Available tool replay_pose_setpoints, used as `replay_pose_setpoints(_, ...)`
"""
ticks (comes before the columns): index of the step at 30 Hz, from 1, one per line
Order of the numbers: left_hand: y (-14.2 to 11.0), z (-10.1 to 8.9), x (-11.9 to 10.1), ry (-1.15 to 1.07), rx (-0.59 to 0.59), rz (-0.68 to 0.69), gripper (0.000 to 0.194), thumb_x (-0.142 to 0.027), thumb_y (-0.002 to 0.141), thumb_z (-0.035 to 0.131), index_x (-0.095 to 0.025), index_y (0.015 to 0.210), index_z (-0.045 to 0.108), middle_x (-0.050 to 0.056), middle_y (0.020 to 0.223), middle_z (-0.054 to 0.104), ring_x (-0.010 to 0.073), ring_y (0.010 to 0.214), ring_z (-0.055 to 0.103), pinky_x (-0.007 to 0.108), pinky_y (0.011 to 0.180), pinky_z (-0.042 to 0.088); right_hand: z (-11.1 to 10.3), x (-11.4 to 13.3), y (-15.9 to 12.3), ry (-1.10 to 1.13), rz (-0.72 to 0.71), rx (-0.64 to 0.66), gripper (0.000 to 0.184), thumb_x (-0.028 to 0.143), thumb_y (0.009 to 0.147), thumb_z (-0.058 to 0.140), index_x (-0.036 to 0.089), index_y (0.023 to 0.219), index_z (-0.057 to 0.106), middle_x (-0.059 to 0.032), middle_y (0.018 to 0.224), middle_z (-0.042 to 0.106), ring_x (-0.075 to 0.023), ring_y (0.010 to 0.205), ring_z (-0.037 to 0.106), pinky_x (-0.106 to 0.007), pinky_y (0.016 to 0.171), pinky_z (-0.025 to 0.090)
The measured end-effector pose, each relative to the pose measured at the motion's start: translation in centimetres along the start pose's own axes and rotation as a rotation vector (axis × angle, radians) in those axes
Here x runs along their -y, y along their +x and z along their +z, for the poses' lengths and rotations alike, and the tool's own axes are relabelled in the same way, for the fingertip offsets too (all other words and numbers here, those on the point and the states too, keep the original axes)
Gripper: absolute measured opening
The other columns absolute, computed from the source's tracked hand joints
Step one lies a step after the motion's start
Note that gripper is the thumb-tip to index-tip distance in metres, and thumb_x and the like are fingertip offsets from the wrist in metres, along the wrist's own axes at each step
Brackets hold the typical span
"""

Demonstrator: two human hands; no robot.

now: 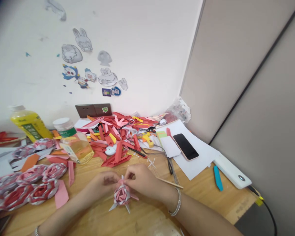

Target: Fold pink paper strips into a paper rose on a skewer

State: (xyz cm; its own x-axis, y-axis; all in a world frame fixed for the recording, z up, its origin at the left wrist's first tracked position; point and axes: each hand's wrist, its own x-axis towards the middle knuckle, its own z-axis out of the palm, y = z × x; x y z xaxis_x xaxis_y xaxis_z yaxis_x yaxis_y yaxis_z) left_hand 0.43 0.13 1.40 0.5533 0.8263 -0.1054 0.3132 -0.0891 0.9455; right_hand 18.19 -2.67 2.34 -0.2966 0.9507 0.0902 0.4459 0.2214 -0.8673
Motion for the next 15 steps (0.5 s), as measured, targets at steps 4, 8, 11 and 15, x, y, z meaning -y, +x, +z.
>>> replay_pose_setpoints(4,-0.05,0.13,-0.55,0.166,-0.07,0.022,0.018,-0.03,0.067,0.06,-0.014,0.061,0.066,0.002,0.06,0.066,0.0137,0.056,0.056,0.022,0.053,0.041,-0.05,-0.59,0.31,0.157,0.017,0.098,0.006,0.016,0.07,0.063,0.015,0.076,0.063,0.0008,0.07,0.062,-0.0115,0.066,0.058,-0.02,0.061,0.045)
replay_pose_setpoints(8,-0.26,0.29,-0.7,0.285,-0.091,0.086,0.02,-0.029,0.071,0.057,-0.014,0.061,0.067,0.004,0.06,0.066,0.0143,0.057,0.056,0.021,0.052,0.04,-0.18,-0.32,0.26,0.13,0.001,0.079,0.005,0.016,0.07,0.064,0.015,0.074,0.063,0.0011,0.068,0.062,-0.011,0.064,0.057,-0.02,0.059,0.044)
replay_pose_setpoints(11,-0.45,0.43,-0.52,0.278,-0.077,0.107,0.023,-0.032,0.074,0.056,-0.014,0.062,0.065,0.003,0.061,0.066,0.0142,0.058,0.057,0.021,0.053,0.041,-0.13,0.05,0.11,0.096,0.005,0.072,0.003,0.015,0.07,0.062,0.015,0.073,0.063,0.0013,0.066,0.061,-0.0107,0.063,0.057,-0.02,0.058,0.043)
replay_pose_setpoints(15,-0.78,0.3,-0.65,0.179,-0.036,0.089,0.024,-0.035,0.073,0.058,-0.014,0.062,0.063,0.002,0.062,0.064,0.0138,0.058,0.057,0.021,0.054,0.042,-0.04,0.25,-0.08,0.036,-0.012,0.057,0.004,0.015,0.07,0.061,0.015,0.073,0.064,0.0012,0.065,0.062,-0.0106,0.061,0.057,-0.019,0.056,0.042)
